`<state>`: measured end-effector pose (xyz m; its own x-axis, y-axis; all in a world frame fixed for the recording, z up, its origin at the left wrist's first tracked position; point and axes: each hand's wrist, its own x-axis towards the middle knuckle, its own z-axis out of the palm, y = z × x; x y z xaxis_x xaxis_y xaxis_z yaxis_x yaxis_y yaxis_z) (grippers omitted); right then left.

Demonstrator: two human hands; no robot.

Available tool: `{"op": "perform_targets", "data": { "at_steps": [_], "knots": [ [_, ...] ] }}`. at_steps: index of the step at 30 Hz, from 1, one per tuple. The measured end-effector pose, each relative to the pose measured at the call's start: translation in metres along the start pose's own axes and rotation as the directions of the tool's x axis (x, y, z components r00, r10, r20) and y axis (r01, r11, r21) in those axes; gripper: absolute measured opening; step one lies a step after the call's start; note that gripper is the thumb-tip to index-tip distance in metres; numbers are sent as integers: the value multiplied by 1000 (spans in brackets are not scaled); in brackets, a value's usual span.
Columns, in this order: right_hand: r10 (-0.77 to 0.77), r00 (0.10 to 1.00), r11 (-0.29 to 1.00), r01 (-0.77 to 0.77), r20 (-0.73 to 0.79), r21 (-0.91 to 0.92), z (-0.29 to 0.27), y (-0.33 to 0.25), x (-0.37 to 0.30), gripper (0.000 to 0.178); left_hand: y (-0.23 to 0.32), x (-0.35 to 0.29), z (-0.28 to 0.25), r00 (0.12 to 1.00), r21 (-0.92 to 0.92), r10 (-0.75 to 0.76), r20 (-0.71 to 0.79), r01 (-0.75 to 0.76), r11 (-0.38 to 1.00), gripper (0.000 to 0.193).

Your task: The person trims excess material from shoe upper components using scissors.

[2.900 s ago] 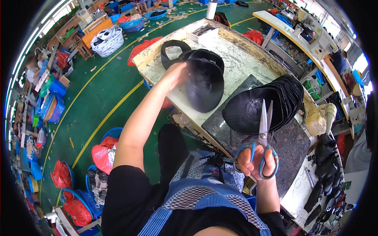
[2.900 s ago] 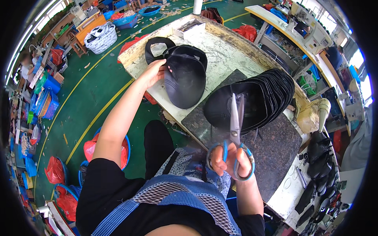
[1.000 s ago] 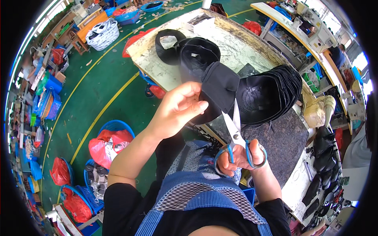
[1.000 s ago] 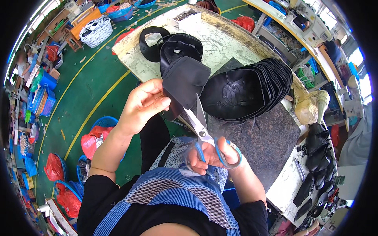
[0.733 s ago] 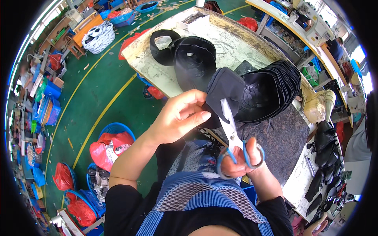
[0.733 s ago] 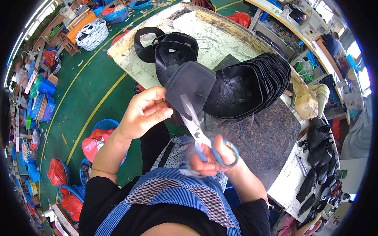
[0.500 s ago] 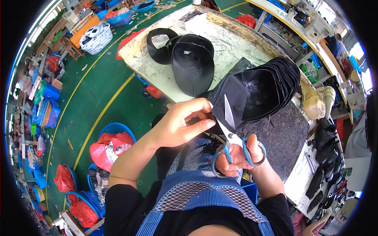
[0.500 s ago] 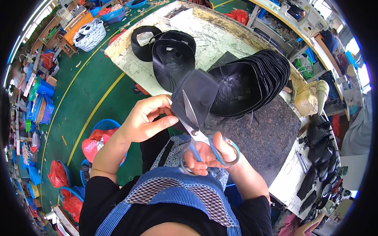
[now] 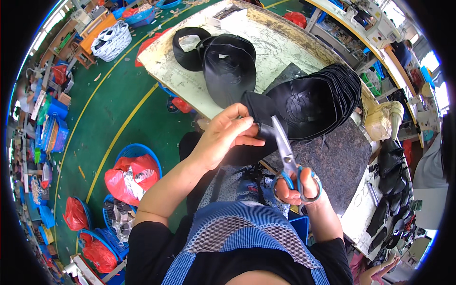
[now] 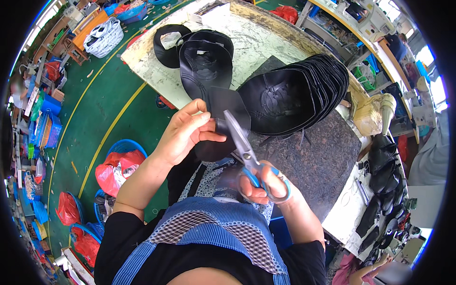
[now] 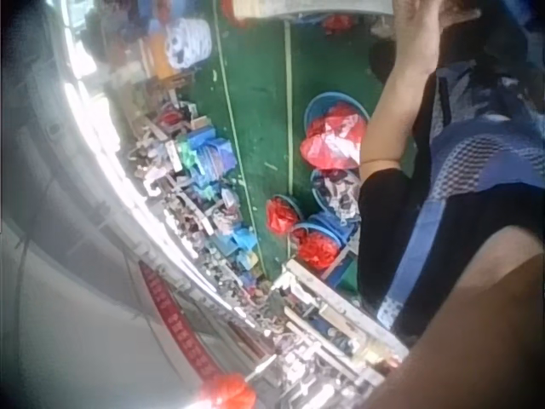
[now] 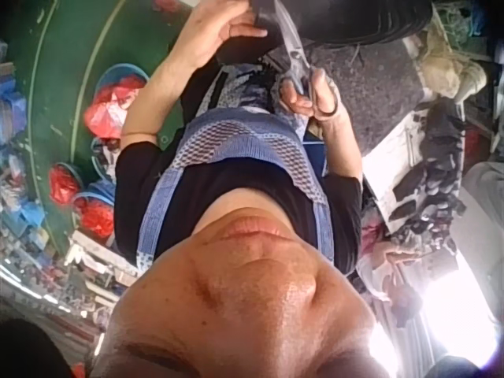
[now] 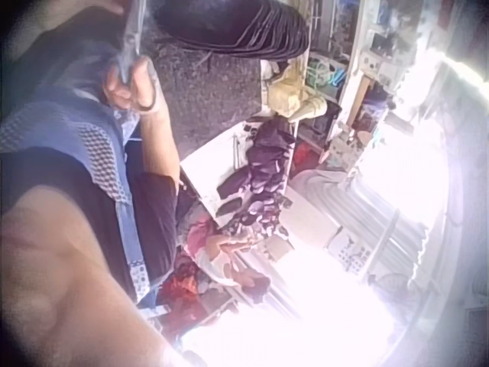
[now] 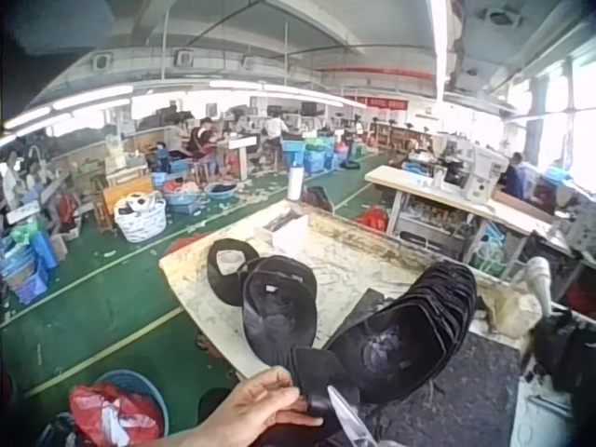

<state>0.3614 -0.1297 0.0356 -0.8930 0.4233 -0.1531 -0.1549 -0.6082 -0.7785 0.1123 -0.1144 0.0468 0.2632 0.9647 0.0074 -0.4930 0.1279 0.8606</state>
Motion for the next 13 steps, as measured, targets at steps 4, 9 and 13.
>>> {"op": "perform_targets", "data": {
  "at_steps": [4, 9, 13],
  "knots": [
    [-39, 995, 992, 28, 92, 122, 7, 3, -7, 85, -16, 6, 10, 998, -135, 51, 21, -48, 990, 25],
    [-13, 990, 974, -20, 142, 224, 3, 10, -14, 88, -22, 11, 17, 994, -59, 46, 96, -40, 997, 26],
    [-13, 978, 947, -55, 210, 317, -3, 7, -18, 87, -22, 10, 14, 983, -16, 55, 177, -53, 998, 26]
  ]
}}
